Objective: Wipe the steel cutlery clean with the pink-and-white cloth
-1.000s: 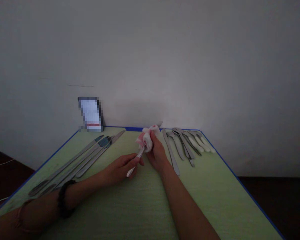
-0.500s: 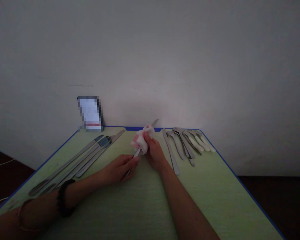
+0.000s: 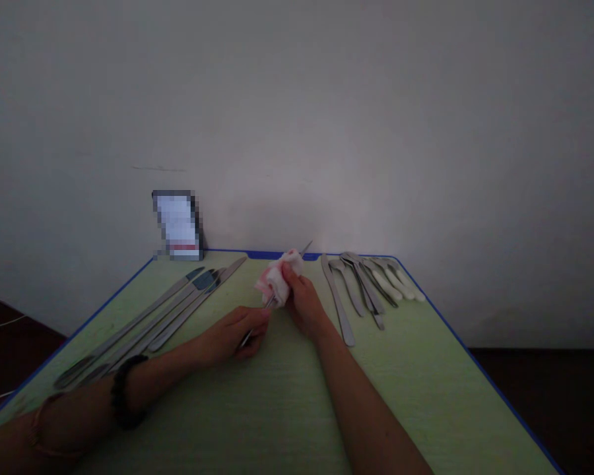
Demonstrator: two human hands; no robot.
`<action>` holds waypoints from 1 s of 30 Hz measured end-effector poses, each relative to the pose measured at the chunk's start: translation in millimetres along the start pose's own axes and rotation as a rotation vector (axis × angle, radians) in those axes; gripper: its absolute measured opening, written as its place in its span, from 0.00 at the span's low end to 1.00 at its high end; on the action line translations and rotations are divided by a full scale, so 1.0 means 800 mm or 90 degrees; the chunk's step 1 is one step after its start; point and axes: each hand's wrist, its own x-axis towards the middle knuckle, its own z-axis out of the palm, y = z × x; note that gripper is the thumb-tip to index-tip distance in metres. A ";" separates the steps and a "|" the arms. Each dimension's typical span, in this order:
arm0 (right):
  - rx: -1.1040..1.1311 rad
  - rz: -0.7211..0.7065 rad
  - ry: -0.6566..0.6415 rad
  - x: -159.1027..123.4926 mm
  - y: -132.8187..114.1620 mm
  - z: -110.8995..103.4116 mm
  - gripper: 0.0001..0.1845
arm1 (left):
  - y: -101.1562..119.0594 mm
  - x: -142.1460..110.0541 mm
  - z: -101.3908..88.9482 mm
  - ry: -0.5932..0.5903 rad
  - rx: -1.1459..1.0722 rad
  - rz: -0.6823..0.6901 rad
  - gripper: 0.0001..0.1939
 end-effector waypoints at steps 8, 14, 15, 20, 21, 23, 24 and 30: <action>0.131 0.002 0.014 -0.004 -0.013 0.009 0.19 | 0.008 -0.009 0.000 -0.060 0.053 0.010 0.21; 0.245 0.010 0.041 -0.007 -0.021 0.011 0.20 | 0.010 -0.012 0.001 -0.091 0.060 0.014 0.18; 0.236 0.014 0.042 -0.007 -0.021 0.011 0.20 | 0.011 -0.012 0.001 -0.093 0.071 0.015 0.18; 0.129 0.012 0.032 -0.003 -0.013 0.010 0.19 | 0.015 -0.012 0.002 -0.092 0.119 0.027 0.18; 0.107 0.009 0.027 -0.003 -0.011 0.010 0.20 | 0.015 -0.012 0.002 -0.089 0.123 0.029 0.18; 0.075 0.006 0.017 -0.003 -0.009 0.009 0.20 | 0.013 -0.012 0.002 -0.086 0.122 0.032 0.18; 0.066 0.005 0.015 -0.003 -0.009 0.009 0.20 | 0.012 -0.011 0.002 -0.086 0.120 0.032 0.18; 0.031 0.004 0.010 -0.003 -0.007 0.007 0.23 | 0.010 -0.011 0.002 -0.084 0.118 0.033 0.18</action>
